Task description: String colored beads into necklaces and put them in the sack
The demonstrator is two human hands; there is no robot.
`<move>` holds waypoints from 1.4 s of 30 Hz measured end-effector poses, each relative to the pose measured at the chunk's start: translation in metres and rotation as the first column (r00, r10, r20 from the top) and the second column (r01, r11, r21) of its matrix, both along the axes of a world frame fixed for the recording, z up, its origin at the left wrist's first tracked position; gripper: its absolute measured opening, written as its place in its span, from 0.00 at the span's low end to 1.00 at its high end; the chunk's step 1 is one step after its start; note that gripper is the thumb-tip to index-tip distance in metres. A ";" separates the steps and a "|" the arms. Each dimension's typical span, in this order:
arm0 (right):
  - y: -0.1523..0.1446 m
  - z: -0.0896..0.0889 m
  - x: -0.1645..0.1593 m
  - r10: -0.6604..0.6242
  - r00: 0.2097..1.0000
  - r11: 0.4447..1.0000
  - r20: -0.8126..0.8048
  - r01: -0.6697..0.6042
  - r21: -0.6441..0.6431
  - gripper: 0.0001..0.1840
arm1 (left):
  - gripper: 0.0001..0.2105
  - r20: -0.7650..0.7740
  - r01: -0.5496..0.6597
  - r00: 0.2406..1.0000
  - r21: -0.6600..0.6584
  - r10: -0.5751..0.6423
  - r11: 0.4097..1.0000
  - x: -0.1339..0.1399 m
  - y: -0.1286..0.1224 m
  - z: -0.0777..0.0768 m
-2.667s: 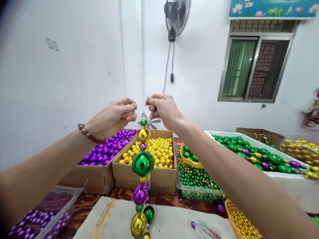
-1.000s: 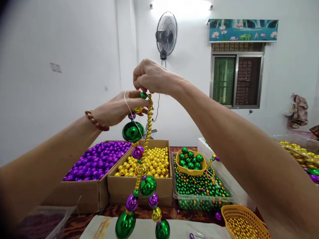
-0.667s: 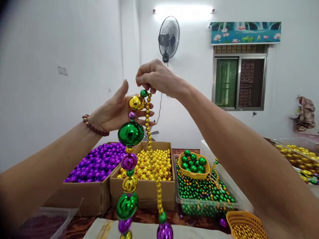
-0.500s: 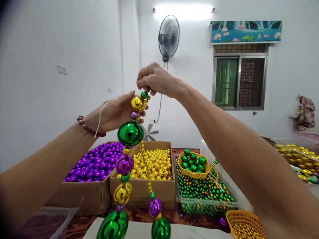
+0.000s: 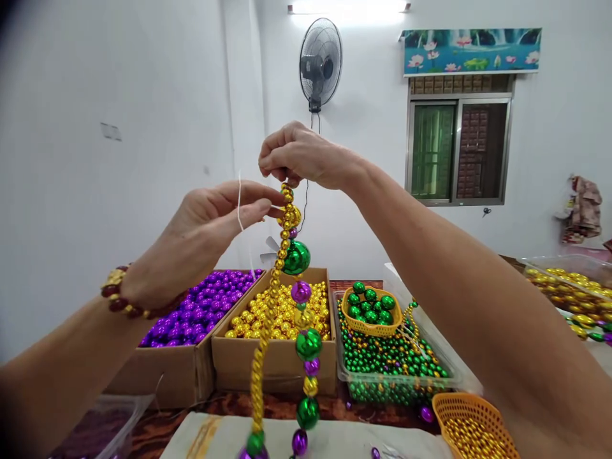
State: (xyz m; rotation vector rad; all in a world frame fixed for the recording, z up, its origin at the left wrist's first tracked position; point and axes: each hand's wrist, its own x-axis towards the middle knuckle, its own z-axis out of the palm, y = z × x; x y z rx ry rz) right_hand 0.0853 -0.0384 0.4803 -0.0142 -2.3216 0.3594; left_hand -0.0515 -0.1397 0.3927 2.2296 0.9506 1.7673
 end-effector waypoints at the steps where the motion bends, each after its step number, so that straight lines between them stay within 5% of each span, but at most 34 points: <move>1: 0.000 -0.003 0.001 0.006 1.000 1.000 0.012 -0.006 -0.008 0.12 | 0.04 0.031 -0.034 0.999 0.028 0.033 0.999 -0.002 0.005 -0.003; 4: 0.004 -0.016 0.003 0.005 0.999 0.999 0.051 -0.003 -0.033 0.11 | 0.05 0.154 -0.049 0.987 0.044 0.041 0.998 -0.011 0.027 -0.016; 11: 0.018 -0.088 -0.013 -0.103 0.986 0.985 0.135 0.120 -0.126 0.09 | 0.09 0.282 0.362 0.911 -0.202 -0.300 0.910 -0.017 0.062 -0.085; 17: 0.018 -0.165 -0.032 -0.158 0.971 0.964 0.177 0.191 -0.184 0.10 | 0.06 0.432 0.307 0.890 -0.328 -0.148 0.893 -0.023 0.054 -0.157; 23: 0.020 -0.235 -0.058 -0.136 0.947 0.961 0.291 0.198 -0.195 0.10 | 0.05 0.605 0.410 0.796 -0.559 0.016 0.721 -0.045 0.045 -0.219; 29: 0.023 -0.291 -0.085 -0.095 0.932 0.961 0.351 0.178 -0.212 0.10 | 0.06 0.580 0.331 0.797 -0.654 0.170 0.680 -0.060 0.038 -0.270; 31: 0.022 -0.307 -0.089 0.019 0.944 0.905 0.331 0.124 -0.407 0.09 | 0.05 0.582 0.317 0.786 -0.668 0.207 0.674 -0.064 0.035 -0.281; 32: 0.021 -0.316 -0.090 0.088 0.954 0.834 0.286 0.086 -0.545 0.09 | 0.06 0.592 0.309 0.774 -0.664 0.226 0.681 -0.066 0.033 -0.285; 34: 0.020 -0.332 -0.091 0.155 0.980 0.609 0.124 0.004 -0.793 0.08 | 0.08 0.609 0.288 0.743 -0.664 0.277 0.690 -0.069 0.030 -0.293; 36: 0.017 -0.347 -0.088 0.079 0.995 0.396 -0.054 -0.081 -0.915 0.08 | 0.09 0.615 0.277 0.714 -0.686 0.333 0.673 -0.073 0.027 -0.299; 38: 0.012 -0.359 -0.082 -0.024 0.984 0.277 -0.175 -0.162 -0.947 0.08 | 0.11 0.613 0.280 0.695 -0.712 0.375 0.644 -0.077 0.026 -0.305; 40: 0.001 -0.367 -0.071 -0.069 0.970 0.273 -0.231 -0.204 -0.940 0.09 | 0.11 0.621 0.289 0.680 -0.715 0.389 0.636 -0.080 0.026 -0.309; 42: -0.014 -0.375 -0.060 -0.047 0.979 0.368 -0.200 -0.170 -0.914 0.11 | 0.11 0.636 0.290 0.663 -0.704 0.395 0.649 -0.082 0.026 -0.312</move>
